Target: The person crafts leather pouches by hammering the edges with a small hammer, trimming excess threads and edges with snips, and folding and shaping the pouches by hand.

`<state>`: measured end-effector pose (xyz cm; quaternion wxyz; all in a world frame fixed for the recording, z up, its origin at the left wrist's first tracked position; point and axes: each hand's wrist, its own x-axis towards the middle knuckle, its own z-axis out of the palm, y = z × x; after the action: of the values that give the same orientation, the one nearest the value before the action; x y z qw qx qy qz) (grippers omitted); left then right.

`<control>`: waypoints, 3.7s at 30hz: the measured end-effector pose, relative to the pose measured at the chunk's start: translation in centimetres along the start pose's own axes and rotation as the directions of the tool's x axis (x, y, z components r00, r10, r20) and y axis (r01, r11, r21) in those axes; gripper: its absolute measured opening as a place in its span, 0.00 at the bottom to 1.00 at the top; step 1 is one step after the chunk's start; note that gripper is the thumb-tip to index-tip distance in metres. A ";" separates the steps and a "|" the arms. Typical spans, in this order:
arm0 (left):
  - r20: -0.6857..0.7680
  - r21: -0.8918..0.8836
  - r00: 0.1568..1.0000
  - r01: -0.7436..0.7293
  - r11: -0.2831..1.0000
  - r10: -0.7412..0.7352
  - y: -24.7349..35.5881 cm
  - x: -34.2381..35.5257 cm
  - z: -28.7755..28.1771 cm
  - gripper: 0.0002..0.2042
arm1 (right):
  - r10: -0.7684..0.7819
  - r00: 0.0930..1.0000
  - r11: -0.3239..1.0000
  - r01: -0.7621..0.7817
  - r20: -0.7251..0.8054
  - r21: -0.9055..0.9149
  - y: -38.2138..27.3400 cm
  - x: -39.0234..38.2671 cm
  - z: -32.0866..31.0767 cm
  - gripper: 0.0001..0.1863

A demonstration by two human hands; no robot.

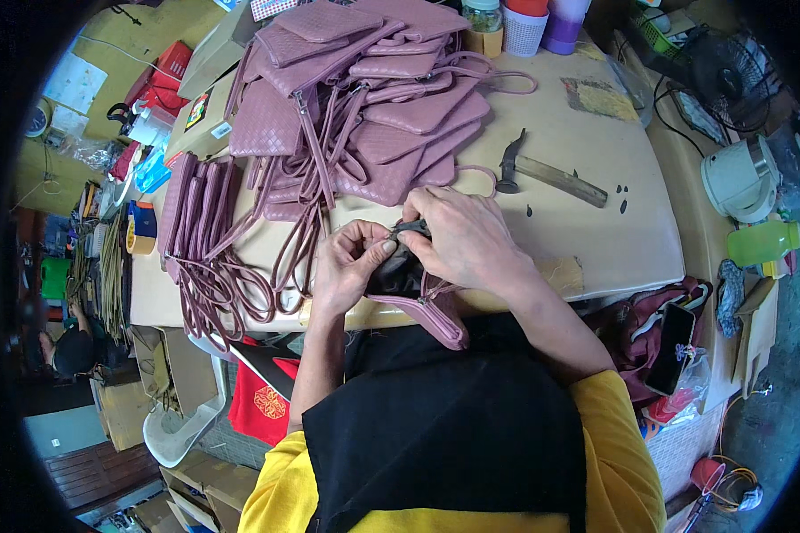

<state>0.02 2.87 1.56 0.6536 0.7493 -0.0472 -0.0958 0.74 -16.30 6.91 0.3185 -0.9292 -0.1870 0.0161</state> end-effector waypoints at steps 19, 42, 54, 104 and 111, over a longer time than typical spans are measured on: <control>0.138 -0.379 0.990 0.068 0.923 -0.016 -1.3 -0.1 -1.3 0.09 | -0.119 0.973 0.904 0.188 -0.197 0.384 1.2 0.9 1.8 0.14; 0.259 -0.560 0.964 0.202 0.803 -0.062 -3.3 0.3 -1.7 0.12 | -0.132 0.990 0.938 0.144 -0.058 0.317 1.4 1.6 2.0 0.10; 0.127 -0.519 0.991 0.091 0.850 -0.028 -1.9 -0.3 -0.3 0.30 | -0.147 0.977 0.982 0.163 -0.154 0.095 1.5 1.7 3.7 0.10; -0.157 0.243 0.937 -0.270 0.932 0.312 1.8 -1.9 1.5 0.06 | -0.048 0.984 0.996 0.033 -0.171 -0.087 -1.8 -2.1 0.4 0.11; -0.142 0.081 0.978 -0.141 0.987 0.151 1.7 -1.9 1.2 0.05 | -0.018 0.998 0.877 -0.017 0.068 0.480 1.7 -0.7 1.1 0.13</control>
<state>-2.02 1.79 3.27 0.6338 0.7714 -0.0568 0.0100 0.52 -17.20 4.96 0.5320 -0.8200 -0.1886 0.0945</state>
